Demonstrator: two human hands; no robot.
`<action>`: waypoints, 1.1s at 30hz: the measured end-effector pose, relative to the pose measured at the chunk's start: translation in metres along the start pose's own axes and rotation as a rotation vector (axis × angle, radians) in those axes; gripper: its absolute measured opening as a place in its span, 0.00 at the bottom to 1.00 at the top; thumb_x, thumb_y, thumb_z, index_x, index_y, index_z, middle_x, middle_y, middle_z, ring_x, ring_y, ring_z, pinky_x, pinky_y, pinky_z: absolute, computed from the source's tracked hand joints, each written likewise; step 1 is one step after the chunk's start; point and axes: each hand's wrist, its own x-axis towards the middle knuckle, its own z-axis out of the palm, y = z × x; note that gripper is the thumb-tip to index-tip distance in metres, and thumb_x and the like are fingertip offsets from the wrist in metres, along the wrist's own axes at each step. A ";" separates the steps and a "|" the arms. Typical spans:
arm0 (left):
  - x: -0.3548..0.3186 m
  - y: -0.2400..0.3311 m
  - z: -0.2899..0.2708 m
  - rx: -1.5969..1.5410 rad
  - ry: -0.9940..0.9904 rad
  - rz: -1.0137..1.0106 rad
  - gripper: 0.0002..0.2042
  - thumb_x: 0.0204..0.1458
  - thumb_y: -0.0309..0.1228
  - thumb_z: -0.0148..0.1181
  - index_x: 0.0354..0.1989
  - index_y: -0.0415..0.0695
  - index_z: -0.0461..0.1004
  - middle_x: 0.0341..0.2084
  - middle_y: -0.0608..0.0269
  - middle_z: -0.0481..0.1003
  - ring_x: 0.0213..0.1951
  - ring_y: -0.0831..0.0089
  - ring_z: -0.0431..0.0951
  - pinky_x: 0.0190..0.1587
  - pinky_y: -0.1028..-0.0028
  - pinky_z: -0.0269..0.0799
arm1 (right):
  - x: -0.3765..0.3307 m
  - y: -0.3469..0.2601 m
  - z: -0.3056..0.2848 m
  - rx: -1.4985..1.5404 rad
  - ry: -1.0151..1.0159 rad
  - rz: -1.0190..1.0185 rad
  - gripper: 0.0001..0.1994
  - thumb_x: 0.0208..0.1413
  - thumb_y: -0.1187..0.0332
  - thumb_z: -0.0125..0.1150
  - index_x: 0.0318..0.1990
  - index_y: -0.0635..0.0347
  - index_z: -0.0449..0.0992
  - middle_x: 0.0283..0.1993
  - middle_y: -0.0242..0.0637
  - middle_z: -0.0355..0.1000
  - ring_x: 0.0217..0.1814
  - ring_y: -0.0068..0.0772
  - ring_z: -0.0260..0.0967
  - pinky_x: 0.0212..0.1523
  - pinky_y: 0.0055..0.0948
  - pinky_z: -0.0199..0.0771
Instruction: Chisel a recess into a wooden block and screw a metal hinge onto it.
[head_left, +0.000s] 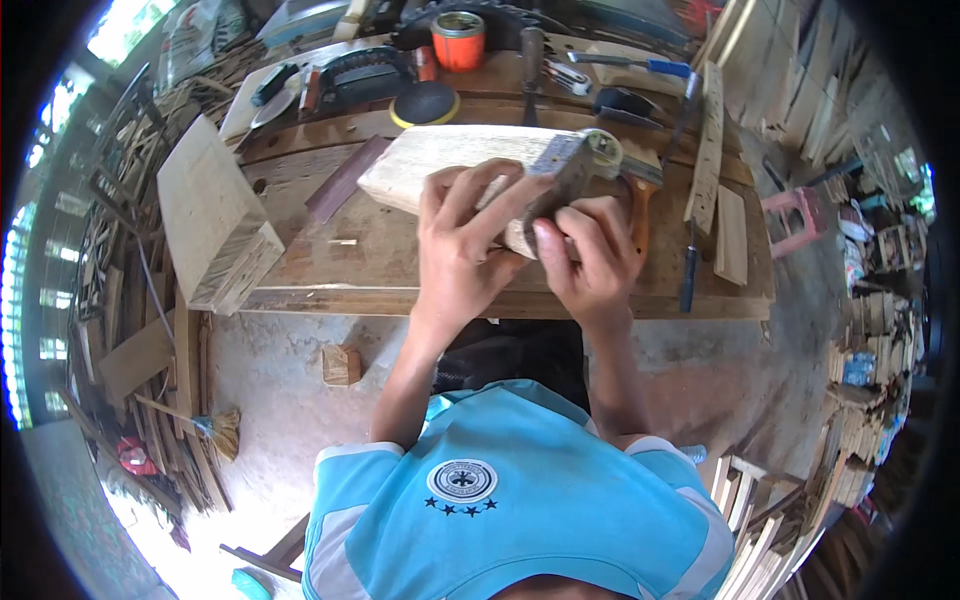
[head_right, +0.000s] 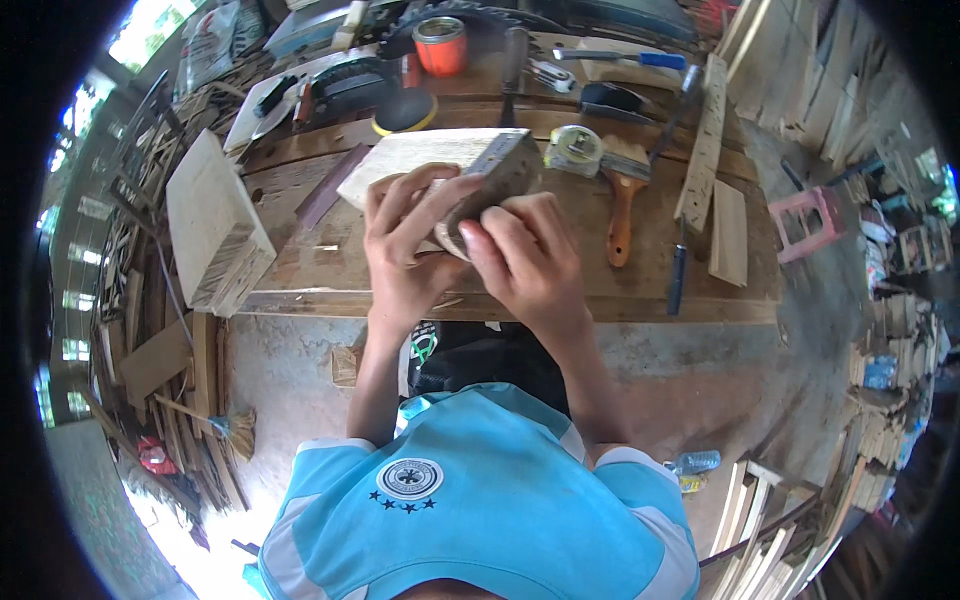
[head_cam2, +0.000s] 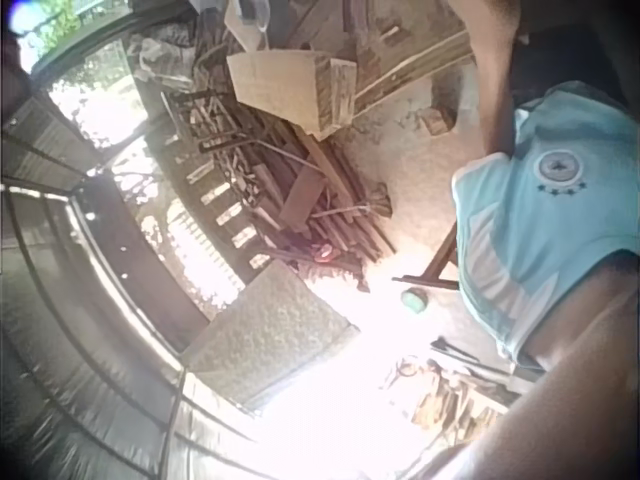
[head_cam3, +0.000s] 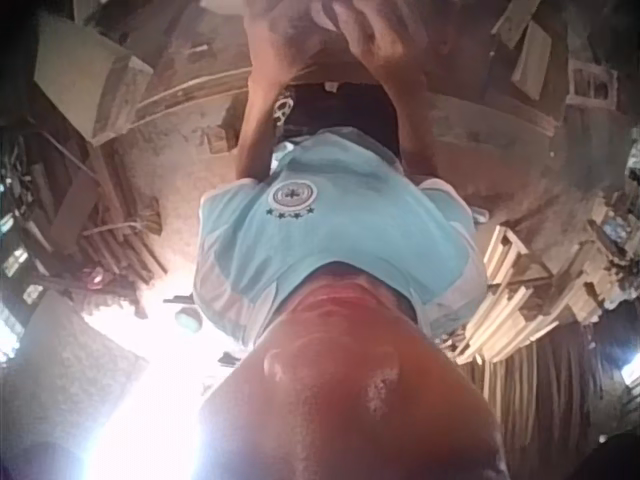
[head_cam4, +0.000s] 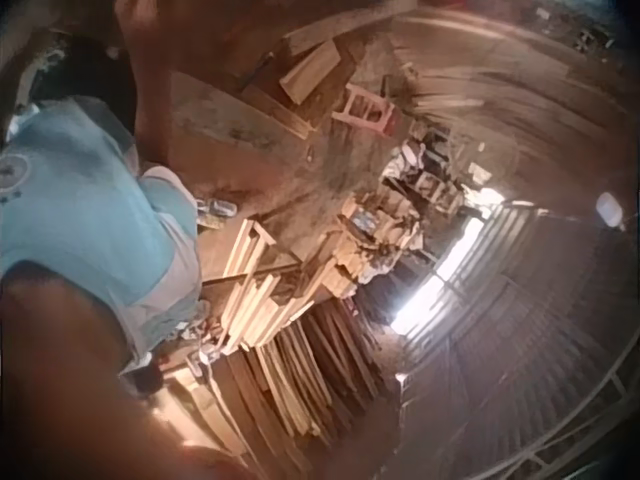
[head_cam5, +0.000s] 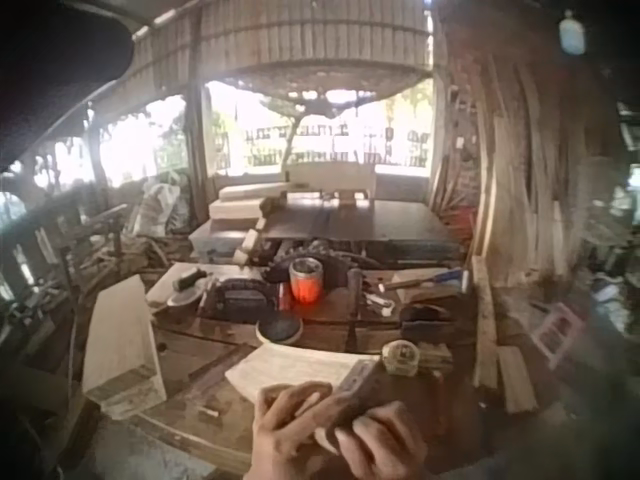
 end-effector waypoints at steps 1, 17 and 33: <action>0.000 -0.001 -0.002 0.017 0.005 0.018 0.28 0.23 0.21 0.60 0.42 0.51 0.75 0.39 0.64 0.72 0.40 0.63 0.67 0.45 0.67 0.61 | -0.002 -0.001 0.002 0.016 -0.021 0.024 0.06 0.46 0.73 0.61 0.30 0.61 0.70 0.29 0.38 0.63 0.30 0.38 0.63 0.30 0.32 0.65; -0.043 -0.008 0.034 0.104 -0.273 0.021 0.30 0.22 0.27 0.63 0.44 0.62 0.74 0.40 0.73 0.68 0.40 0.66 0.65 0.44 0.67 0.61 | -0.075 0.012 -0.013 0.107 -0.118 0.475 0.10 0.55 0.69 0.51 0.25 0.63 0.62 0.20 0.39 0.58 0.21 0.37 0.60 0.22 0.31 0.62; -0.055 0.010 0.024 -0.508 -0.573 -0.019 0.12 0.36 0.23 0.65 0.33 0.41 0.78 0.27 0.61 0.74 0.28 0.69 0.75 0.29 0.75 0.71 | -0.123 -0.010 -0.035 1.028 -0.016 1.090 0.10 0.53 0.63 0.58 0.30 0.61 0.69 0.21 0.27 0.66 0.20 0.13 0.61 0.19 0.12 0.59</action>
